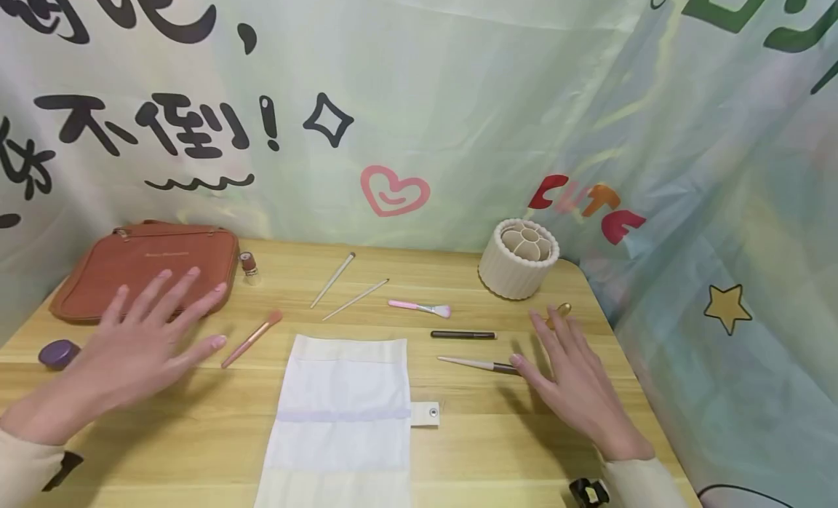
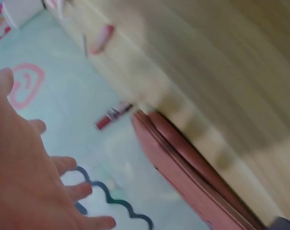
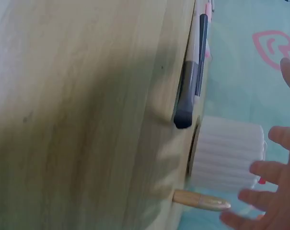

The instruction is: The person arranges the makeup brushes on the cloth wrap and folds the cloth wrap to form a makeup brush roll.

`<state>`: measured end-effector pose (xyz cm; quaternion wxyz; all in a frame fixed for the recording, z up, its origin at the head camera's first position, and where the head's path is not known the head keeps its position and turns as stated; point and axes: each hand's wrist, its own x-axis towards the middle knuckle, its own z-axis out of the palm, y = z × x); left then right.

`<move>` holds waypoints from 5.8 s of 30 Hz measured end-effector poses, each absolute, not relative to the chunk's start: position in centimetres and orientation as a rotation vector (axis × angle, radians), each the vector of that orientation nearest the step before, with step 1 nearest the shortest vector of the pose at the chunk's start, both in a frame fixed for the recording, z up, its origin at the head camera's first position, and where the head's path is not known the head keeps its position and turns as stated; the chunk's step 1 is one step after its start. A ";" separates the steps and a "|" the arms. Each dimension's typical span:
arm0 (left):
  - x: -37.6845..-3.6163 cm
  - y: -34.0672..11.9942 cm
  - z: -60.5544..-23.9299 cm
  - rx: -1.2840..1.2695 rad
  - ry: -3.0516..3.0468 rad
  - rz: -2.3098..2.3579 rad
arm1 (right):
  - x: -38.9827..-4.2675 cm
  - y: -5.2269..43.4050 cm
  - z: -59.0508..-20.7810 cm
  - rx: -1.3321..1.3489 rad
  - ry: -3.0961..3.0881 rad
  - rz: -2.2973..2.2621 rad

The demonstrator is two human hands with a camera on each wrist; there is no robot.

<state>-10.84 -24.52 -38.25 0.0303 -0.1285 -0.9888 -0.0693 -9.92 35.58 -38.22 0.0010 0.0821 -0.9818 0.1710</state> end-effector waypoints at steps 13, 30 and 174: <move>-10.6 -18.4 -39.1 -0.873 -2.969 -0.352 | -11.7 34.4 -40.4 0.411 -3.028 0.788; -9.8 -16.5 -41.4 -1.355 -3.055 -0.471 | -13.2 35.5 -42.2 0.511 -3.047 0.970; -9.5 -16.5 -42.3 -1.403 -3.024 -0.358 | -17.1 32.6 -41.6 0.509 -3.087 1.071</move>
